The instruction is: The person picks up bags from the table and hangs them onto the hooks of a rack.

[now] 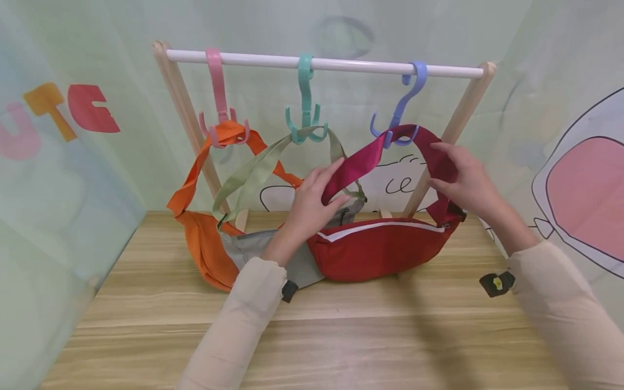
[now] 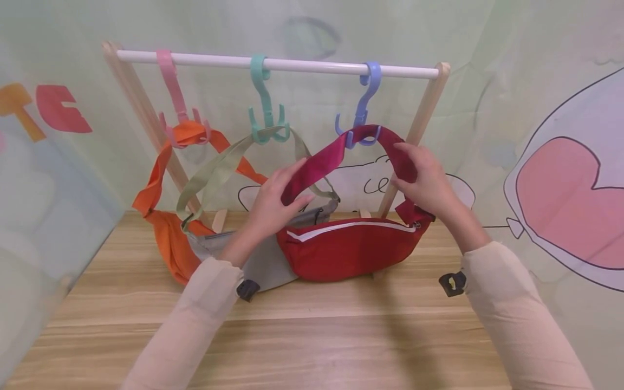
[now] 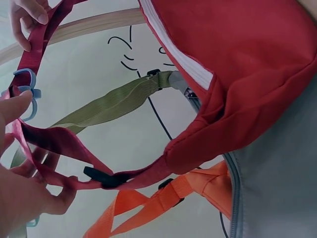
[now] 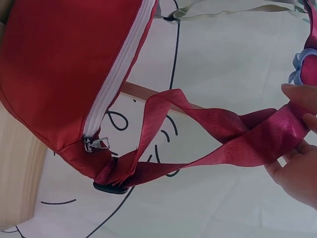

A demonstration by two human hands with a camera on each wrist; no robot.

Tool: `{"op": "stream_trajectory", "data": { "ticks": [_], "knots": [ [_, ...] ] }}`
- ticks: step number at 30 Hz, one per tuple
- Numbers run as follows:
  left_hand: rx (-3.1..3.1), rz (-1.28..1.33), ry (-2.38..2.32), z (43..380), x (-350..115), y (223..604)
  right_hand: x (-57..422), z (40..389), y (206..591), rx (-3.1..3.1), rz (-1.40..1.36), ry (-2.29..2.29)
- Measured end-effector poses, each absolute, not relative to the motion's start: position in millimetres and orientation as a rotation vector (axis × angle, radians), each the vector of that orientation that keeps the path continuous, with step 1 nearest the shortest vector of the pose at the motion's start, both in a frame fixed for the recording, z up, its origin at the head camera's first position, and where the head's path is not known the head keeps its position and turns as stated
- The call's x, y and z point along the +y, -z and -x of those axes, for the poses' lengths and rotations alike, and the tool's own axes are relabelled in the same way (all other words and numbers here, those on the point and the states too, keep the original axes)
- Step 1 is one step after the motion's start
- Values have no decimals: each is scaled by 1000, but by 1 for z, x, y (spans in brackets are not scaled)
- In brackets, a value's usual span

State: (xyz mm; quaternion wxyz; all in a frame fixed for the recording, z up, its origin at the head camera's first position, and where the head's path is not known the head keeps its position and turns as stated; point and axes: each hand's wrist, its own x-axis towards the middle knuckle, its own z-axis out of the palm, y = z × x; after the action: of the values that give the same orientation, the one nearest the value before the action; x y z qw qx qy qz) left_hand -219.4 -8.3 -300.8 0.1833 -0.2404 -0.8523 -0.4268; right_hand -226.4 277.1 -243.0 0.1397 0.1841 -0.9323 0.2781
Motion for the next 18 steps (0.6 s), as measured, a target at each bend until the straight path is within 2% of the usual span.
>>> {"op": "stream_trajectory", "data": {
  "ticks": [18],
  "knots": [
    [-2406, 635, 1204, 216, -21, 318, 279, 224, 251, -2658, -540, -825]
  ]
}}
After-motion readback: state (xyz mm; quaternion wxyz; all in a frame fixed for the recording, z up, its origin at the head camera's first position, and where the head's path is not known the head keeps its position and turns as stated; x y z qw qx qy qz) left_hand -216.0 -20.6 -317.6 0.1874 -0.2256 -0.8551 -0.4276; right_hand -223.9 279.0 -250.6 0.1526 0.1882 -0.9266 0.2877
